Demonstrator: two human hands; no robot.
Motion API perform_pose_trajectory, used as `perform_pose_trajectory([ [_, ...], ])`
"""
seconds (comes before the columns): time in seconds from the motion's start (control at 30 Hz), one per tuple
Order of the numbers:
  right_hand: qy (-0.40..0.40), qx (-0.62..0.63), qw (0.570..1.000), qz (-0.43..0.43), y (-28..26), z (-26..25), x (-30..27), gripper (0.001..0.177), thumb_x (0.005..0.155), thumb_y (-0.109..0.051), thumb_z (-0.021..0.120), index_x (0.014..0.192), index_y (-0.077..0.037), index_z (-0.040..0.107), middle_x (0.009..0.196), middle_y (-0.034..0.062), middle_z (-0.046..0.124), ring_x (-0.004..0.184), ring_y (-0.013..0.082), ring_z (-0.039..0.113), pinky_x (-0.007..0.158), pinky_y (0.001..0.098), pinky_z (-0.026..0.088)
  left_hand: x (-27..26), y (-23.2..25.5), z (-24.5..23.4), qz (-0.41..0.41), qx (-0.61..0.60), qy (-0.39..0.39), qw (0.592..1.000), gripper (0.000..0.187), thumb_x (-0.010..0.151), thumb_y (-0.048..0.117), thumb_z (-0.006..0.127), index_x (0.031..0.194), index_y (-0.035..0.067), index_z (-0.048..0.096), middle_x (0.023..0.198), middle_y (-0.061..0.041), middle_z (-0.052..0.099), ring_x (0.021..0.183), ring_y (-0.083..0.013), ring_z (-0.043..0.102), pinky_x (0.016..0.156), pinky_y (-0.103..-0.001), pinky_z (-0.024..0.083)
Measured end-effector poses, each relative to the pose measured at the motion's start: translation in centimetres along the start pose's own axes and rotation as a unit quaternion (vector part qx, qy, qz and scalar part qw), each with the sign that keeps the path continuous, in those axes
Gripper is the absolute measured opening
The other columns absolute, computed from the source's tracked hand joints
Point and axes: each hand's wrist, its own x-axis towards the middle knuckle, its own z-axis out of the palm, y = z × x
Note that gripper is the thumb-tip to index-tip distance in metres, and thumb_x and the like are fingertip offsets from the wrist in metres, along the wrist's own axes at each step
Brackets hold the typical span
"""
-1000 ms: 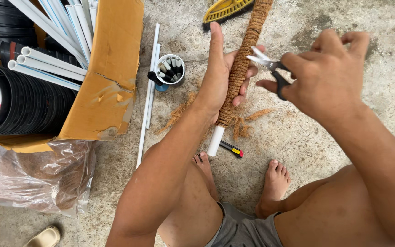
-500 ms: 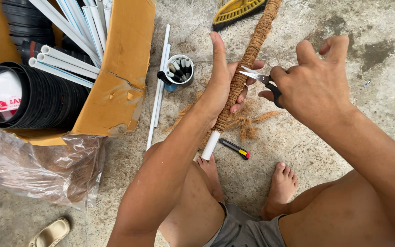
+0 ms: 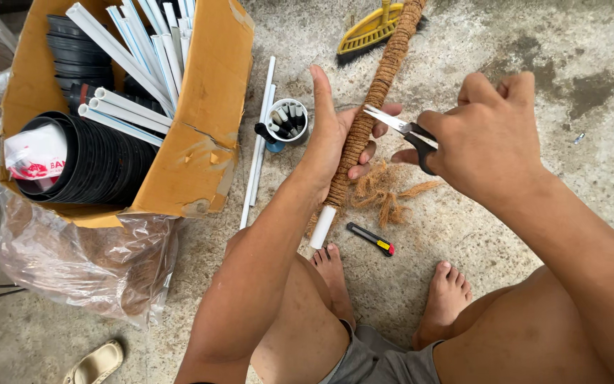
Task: The person trims excess fibers from a rope-wrapped handle using scissors. They hold the handle with one hand and use the scissors to cut the protruding strands along the length of the rope.
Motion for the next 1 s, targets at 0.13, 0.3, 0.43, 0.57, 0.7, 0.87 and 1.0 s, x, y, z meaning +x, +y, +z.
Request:
perform_pose_trajectory([
  [0.13, 0.007, -0.015, 1.000, 0.006, 0.2, -1.0, 0.3, 0.053, 0.073, -0.072, 0.076, 0.093, -0.023, 0.084, 0.061, -0.0026, 0.059, 0.087, 0.0183, 0.054, 0.085, 0.0448, 0.034, 0.3, -0.2, 0.9, 0.012, 0.001, -0.003, 1.000, 0.132, 0.074, 0.097, 0.007, 0.128, -0.008, 0.064, 0.082, -0.001, 0.049, 0.051, -0.0051, 0.046, 0.035, -0.019, 0.037],
  [0.3, -0.017, -0.059, 0.998, -0.028, 0.6, -1.9, 0.7, 0.060, 0.070, -0.081, 0.071, 0.087, -0.024, 0.083, 0.060, -0.0060, 0.064, 0.090, 0.0185, 0.056, 0.087, 0.0458, 0.034, 1.0, -0.2, 1.5, -0.015, -0.021, 0.003, 1.000, 0.131, 0.072, 0.097, 0.007, 0.126, -0.007, 0.065, 0.082, -0.001, 0.050, 0.052, -0.0064, 0.048, 0.036, -0.021, 0.038],
  [0.43, -0.019, -0.067, 0.997, -0.042, 0.7, -1.9, 0.5, 0.063, 0.070, -0.082, 0.069, 0.089, -0.023, 0.082, 0.062, -0.0072, 0.067, 0.091, 0.0189, 0.055, 0.088, 0.0473, 0.034, 0.9, -0.6, 1.5, -0.022, -0.026, -0.001, 0.999, 0.130, 0.073, 0.098, 0.009, 0.124, -0.008, 0.065, 0.082, -0.002, 0.051, 0.053, -0.0071, 0.048, 0.036, -0.021, 0.036],
  [0.57, -0.033, -0.092, 0.994, -0.055, 0.3, -1.6, 0.7, 0.061, 0.071, -0.080, 0.067, 0.090, -0.024, 0.081, 0.059, -0.0061, 0.066, 0.093, 0.0191, 0.054, 0.091, 0.0490, 0.034, 1.0, -0.6, 1.6, -0.024, -0.021, 0.004, 0.999, 0.129, 0.073, 0.098, 0.010, 0.121, -0.008, 0.065, 0.075, -0.002, 0.053, 0.051, -0.0072, 0.046, 0.035, -0.022, 0.034],
  [0.7, -0.144, -0.138, 0.979, -0.046, -0.4, -1.1, 0.8, 0.069, 0.075, -0.088, 0.058, 0.087, -0.024, 0.080, 0.048, -0.0079, 0.062, 0.091, 0.0166, 0.054, 0.093, 0.0494, 0.033, 0.6, -0.7, 1.5, -0.037, 0.016, 0.011, 0.999, 0.128, 0.070, 0.100, 0.008, 0.118, -0.004, 0.066, 0.059, 0.000, 0.046, 0.043, -0.0073, 0.040, 0.033, -0.021, 0.032],
  [0.87, -0.124, -0.127, 0.983, -0.055, -1.1, -0.7, 0.7, 0.060, 0.079, -0.080, 0.063, 0.084, -0.022, 0.078, 0.051, -0.0062, 0.060, 0.094, 0.0167, 0.055, 0.094, 0.0518, 0.033, 0.2, -0.3, 1.5, -0.034, 0.036, 0.022, 0.999, 0.129, 0.069, 0.100, 0.008, 0.117, -0.005, 0.066, 0.056, 0.000, 0.044, 0.040, -0.0076, 0.038, 0.033, -0.021, 0.031],
  [1.0, -0.097, -0.120, 0.987, -0.048, -1.2, -1.0, 0.4, 0.055, 0.079, -0.074, 0.068, 0.085, -0.021, 0.079, 0.051, -0.0065, 0.058, 0.094, 0.0181, 0.055, 0.092, 0.0506, 0.032, -0.2, -0.1, 1.5, -0.034, 0.044, 0.028, 0.998, 0.129, 0.068, 0.099, 0.007, 0.119, -0.003, 0.066, 0.059, 0.001, 0.045, 0.042, -0.0072, 0.040, 0.034, -0.021, 0.032],
])
